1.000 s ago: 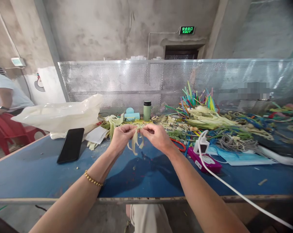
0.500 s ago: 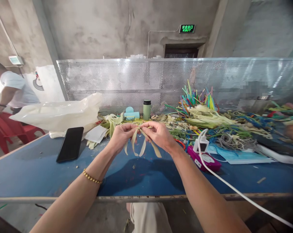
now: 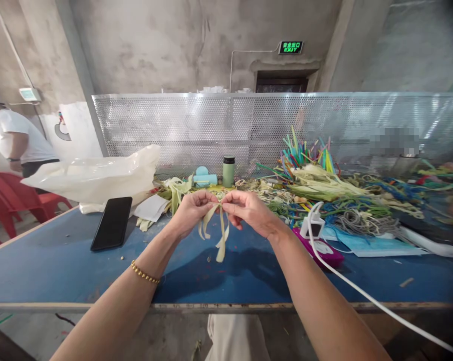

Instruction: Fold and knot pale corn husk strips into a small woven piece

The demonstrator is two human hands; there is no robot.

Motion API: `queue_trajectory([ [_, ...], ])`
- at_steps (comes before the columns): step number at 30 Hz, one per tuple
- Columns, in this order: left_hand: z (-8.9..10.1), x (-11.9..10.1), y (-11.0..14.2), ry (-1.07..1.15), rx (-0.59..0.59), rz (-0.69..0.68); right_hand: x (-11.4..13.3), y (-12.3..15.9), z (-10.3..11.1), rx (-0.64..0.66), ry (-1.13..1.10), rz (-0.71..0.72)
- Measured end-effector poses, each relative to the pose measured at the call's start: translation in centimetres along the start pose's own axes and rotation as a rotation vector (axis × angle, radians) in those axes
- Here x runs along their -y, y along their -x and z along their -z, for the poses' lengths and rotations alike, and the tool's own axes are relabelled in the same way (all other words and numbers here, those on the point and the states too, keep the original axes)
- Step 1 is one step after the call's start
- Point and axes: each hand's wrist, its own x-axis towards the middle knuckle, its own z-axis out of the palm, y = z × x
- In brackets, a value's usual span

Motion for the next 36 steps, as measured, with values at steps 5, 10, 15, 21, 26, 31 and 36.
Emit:
queue_trajectory([
  [5, 0.47, -0.03, -0.06, 0.01, 0.034, 0.002, -0.13, 0.15, 0.13, 0.078, -0.117, -0.057],
  [10, 0.6, -0.11, -0.07, 0.005, 0.083, 0.0, -0.47, 0.01, 0.33, 0.068, -0.176, -0.056],
  [15, 0.53, -0.11, 0.01, 0.019, 0.1, 0.04, -0.61, -0.19, 0.33, 0.029, -0.161, -0.024],
  [21, 0.41, 0.14, 0.1, 0.125, 0.126, 0.071, -0.55, -0.19, 0.28, 0.021, -0.188, -0.022],
  [26, -0.08, 0.57, 0.07, 0.238, 0.115, 0.131, -0.68, -0.34, 0.07, -0.017, -0.171, 0.001],
  [31, -0.32, 0.6, 0.27, 0.4, 0.141, 0.183, -0.59, -0.26, -0.12, 0.016, -0.202, 0.054],
  [36, -0.19, 0.42, 0.31, 0.467, 0.134, 0.211, -0.19, -0.09, -0.2, 0.013, -0.181, 0.058],
])
